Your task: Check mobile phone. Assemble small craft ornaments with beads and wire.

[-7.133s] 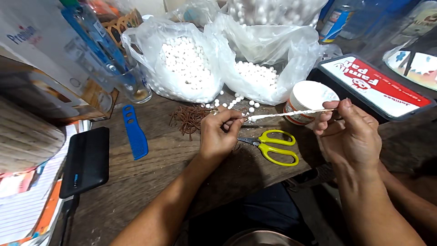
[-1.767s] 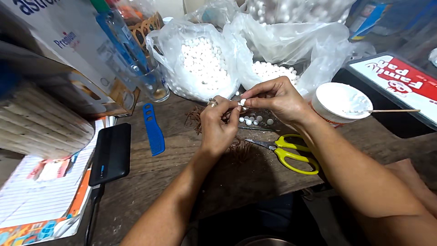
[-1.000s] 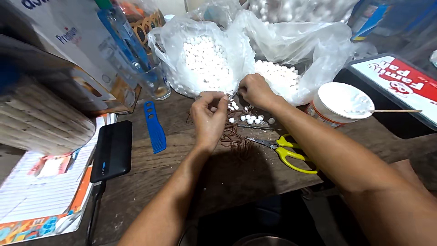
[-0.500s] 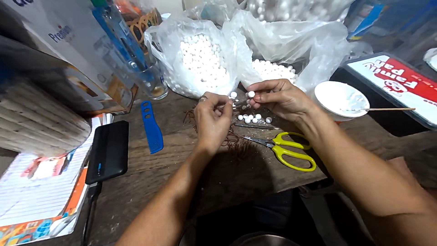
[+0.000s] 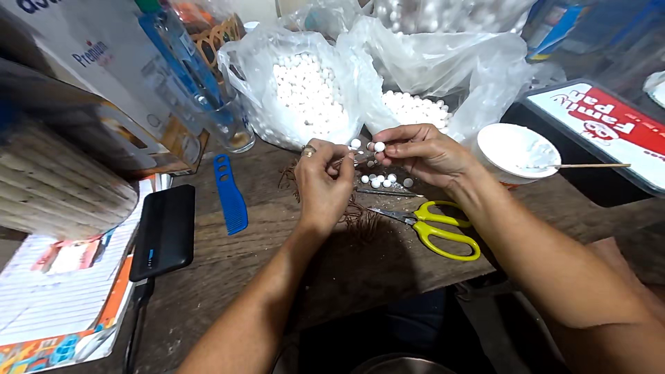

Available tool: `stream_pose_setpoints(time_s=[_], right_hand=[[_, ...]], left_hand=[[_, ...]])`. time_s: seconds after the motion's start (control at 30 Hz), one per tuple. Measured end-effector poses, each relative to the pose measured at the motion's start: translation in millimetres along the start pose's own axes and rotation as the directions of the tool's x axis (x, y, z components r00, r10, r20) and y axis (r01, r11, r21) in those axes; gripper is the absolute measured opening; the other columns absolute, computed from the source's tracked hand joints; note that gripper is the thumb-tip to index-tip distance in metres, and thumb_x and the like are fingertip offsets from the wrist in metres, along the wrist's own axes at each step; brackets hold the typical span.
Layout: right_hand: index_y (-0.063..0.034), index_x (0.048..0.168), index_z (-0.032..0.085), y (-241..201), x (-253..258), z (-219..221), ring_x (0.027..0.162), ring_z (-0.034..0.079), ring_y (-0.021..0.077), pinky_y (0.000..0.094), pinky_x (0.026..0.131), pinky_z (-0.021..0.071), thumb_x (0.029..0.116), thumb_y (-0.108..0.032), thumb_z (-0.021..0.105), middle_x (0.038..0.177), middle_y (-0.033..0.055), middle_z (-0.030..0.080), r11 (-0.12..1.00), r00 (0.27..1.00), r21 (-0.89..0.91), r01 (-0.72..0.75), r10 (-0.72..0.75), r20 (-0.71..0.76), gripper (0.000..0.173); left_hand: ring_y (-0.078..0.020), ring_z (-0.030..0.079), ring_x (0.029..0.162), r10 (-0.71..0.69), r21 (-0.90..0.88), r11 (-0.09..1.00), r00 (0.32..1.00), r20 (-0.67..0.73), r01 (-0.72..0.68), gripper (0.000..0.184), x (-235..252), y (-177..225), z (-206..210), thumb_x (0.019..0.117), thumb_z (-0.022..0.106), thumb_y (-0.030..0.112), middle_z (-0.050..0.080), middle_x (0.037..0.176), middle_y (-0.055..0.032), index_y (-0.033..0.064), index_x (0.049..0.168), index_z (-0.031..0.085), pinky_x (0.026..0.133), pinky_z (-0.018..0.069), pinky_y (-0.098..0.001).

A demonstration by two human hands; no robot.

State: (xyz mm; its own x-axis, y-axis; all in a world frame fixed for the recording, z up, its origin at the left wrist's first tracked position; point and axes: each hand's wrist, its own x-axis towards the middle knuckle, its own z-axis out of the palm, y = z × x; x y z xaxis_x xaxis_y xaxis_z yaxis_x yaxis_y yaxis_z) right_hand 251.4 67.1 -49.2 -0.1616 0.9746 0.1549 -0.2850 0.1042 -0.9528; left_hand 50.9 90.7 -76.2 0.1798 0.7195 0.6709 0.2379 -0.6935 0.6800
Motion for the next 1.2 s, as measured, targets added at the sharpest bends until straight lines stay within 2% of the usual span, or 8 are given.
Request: stream_pose_setpoints(time_s=[0.17,0.3,0.47,0.57,0.73,0.97,1.2], right_hand=[[-0.0063,0.099,0.075,3.3,0.3,0.5,0.078,0.071,0.0067,0.0219,0.073,0.0608,0.0896,0.011,0.052,0.090,0.0009,0.075,1.000,1.000,-0.016,0.020,-0.020,0.004,0.030],[-0.0049,0.102,0.074,3.9,-0.1,0.7,0.076,0.072,0.0072,0.0222,0.072,0.0609,0.0887,0.013,0.052,0.091,0.0019,0.076,0.999,1.000,-0.026,0.023,-0.024,-0.009,0.031],[-0.0045,0.100,0.075,3.4,-1.4,4.2,0.073,0.071,0.0074,0.0224,0.068,0.0616,0.0858,0.015,0.055,0.090,0.0020,0.076,0.997,0.999,-0.070,0.022,-0.026,-0.047,0.031],[-0.0046,0.096,0.075,3.0,-1.9,7.0,0.070,0.071,0.0065,0.0216,0.068,0.0613,0.0842,0.017,0.057,0.083,0.0008,0.076,0.997,0.997,-0.077,0.023,-0.029,-0.073,0.030],[-0.0027,0.098,0.076,5.0,-2.3,9.5,0.072,0.070,0.0054,0.0216,0.070,0.0608,0.0845,0.017,0.059,0.085,-0.0006,0.076,0.989,0.993,-0.135,0.064,-0.076,-0.087,0.029],[-0.0035,0.096,0.071,5.6,-6.3,22.9,0.068,0.070,0.0053,0.0220,0.068,0.0617,0.0810,0.014,0.068,0.079,-0.0016,0.073,0.945,0.972,-0.301,0.126,-0.178,-0.151,0.023],[-0.0032,0.095,0.071,7.7,-6.6,26.2,0.067,0.071,0.0049,0.0217,0.068,0.0619,0.0808,0.014,0.070,0.078,-0.0016,0.074,0.936,0.966,-0.326,0.135,-0.198,-0.168,0.023]], left_hand=[[-0.0023,0.056,0.073,-0.007,0.038,0.999,1.000,0.025,0.007,0.005,-0.1,2.8,-3.6,0.0933,0.067,0.005,0.061,0.092,-0.0056,0.0021,0.091,0.071,0.063,0.0460,-0.0135],[-0.0034,0.056,0.078,0.017,0.023,1.000,1.000,-0.014,-0.016,0.006,0.2,-0.1,0.3,0.0920,0.067,0.003,0.060,0.091,-0.0070,-0.0005,0.089,0.071,0.068,0.0447,-0.0140],[-0.0024,0.057,0.075,-0.012,0.044,0.999,1.000,0.024,0.011,0.005,-0.5,2.0,-3.0,0.0936,0.067,0.005,0.060,0.093,-0.0053,0.0026,0.091,0.071,0.065,0.0466,-0.0139],[-0.0024,0.056,0.074,0.004,0.037,0.999,1.000,0.011,-0.004,0.005,0.1,1.7,-2.0,0.0930,0.067,0.004,0.060,0.092,-0.0061,0.0009,0.090,0.071,0.065,0.0458,-0.0132],[-0.0048,0.058,0.079,0.020,0.052,0.998,1.000,0.002,-0.020,0.005,-0.2,1.0,-1.7,0.0917,0.068,0.004,0.061,0.091,-0.0063,0.0016,0.089,0.071,0.068,0.0465,-0.0156],[-0.0076,0.058,0.083,0.106,0.089,0.991,0.994,-0.014,-0.104,0.006,-0.2,0.2,-0.2,0.0904,0.068,0.003,0.060,0.089,-0.0071,0.0007,0.087,0.071,0.072,0.0462,-0.0167],[-0.0094,0.059,0.084,0.176,0.113,0.979,0.984,-0.028,-0.172,0.006,-0.5,0.3,1.6,0.0898,0.068,0.002,0.061,0.089,-0.0105,-0.0020,0.087,0.072,0.074,0.0471,-0.0154]])
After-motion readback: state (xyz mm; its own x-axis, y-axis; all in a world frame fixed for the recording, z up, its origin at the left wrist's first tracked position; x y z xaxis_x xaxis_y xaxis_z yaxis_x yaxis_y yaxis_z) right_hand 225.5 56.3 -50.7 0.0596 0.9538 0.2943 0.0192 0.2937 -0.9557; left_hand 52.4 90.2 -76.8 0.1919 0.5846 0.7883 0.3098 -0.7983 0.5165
